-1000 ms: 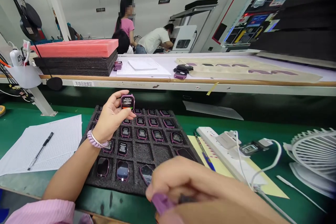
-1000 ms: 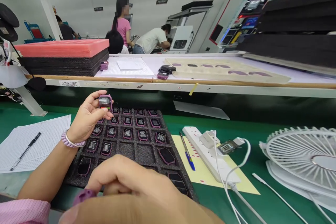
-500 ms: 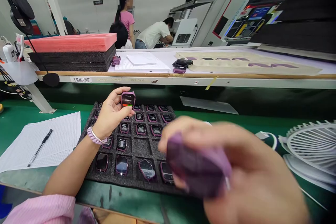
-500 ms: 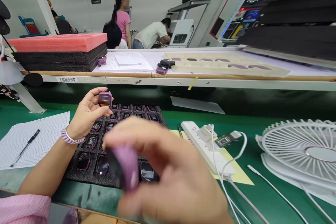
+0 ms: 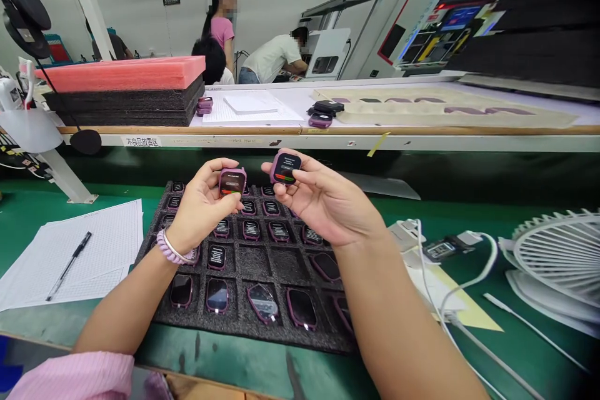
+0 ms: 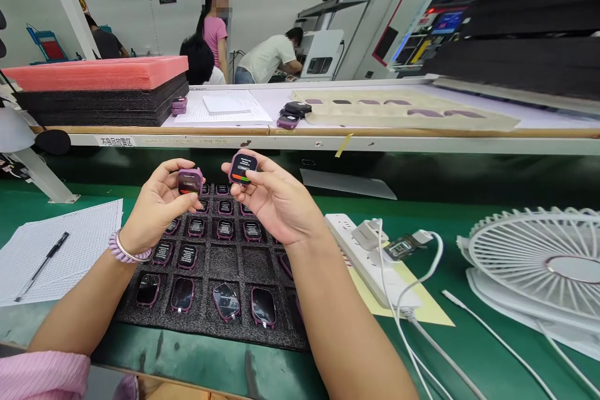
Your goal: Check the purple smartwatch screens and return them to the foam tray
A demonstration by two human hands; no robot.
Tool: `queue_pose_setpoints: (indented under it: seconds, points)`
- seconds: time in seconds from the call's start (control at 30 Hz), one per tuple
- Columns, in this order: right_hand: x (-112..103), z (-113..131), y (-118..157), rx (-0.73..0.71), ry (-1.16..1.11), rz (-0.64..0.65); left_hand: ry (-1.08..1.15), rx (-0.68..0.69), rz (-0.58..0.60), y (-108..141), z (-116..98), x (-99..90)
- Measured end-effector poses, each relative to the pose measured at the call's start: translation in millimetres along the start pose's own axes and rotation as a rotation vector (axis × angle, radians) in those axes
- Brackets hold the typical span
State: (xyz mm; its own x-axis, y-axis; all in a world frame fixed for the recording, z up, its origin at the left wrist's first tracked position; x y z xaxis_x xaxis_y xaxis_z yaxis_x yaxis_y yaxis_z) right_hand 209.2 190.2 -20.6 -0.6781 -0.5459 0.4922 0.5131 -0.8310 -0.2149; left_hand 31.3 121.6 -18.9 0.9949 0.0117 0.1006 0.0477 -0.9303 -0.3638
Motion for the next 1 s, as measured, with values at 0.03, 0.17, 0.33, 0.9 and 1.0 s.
queue_pose_setpoints:
  seconds: [0.03, 0.17, 0.33, 0.9, 1.0]
  points:
    - [1.8, 0.7, 0.9, -0.004, -0.003, 0.007, 0.001, -0.002, 0.003, 0.1, 0.2, 0.5]
    - [7.4, 3.7, 3.1, -0.01, -0.016, 0.034, 0.007, -0.007, 0.019, 0.6, -0.8, 2.2]
    - [7.8, 5.7, 3.3, -0.02, 0.011, 0.007, 0.051, -0.037, 0.05, 1.9, -0.4, 5.1]
    - [7.1, 7.9, 4.5, -0.026, 0.029, 0.013, 0.096, -0.107, 0.015, 1.1, -3.0, 0.6]
    - [5.8, 8.3, 4.2, -0.038, 0.077, 0.021, 0.113, -0.072, -0.004, -2.2, -8.1, -8.1]
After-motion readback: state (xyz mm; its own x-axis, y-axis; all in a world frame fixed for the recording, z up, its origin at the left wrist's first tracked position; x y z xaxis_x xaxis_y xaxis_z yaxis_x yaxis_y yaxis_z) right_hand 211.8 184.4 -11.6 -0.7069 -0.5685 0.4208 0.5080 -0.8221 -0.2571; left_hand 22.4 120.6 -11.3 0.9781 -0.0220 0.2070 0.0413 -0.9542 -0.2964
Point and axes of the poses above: each hand's wrist, its own y-axis away from the middle knuckle, its own x-axis out of the palm, z = x × y, the point moved 4 cm from there along -y, towards the middle knuckle, and after that the axes turned 2 degrees about -x, right-handed, at the moved point
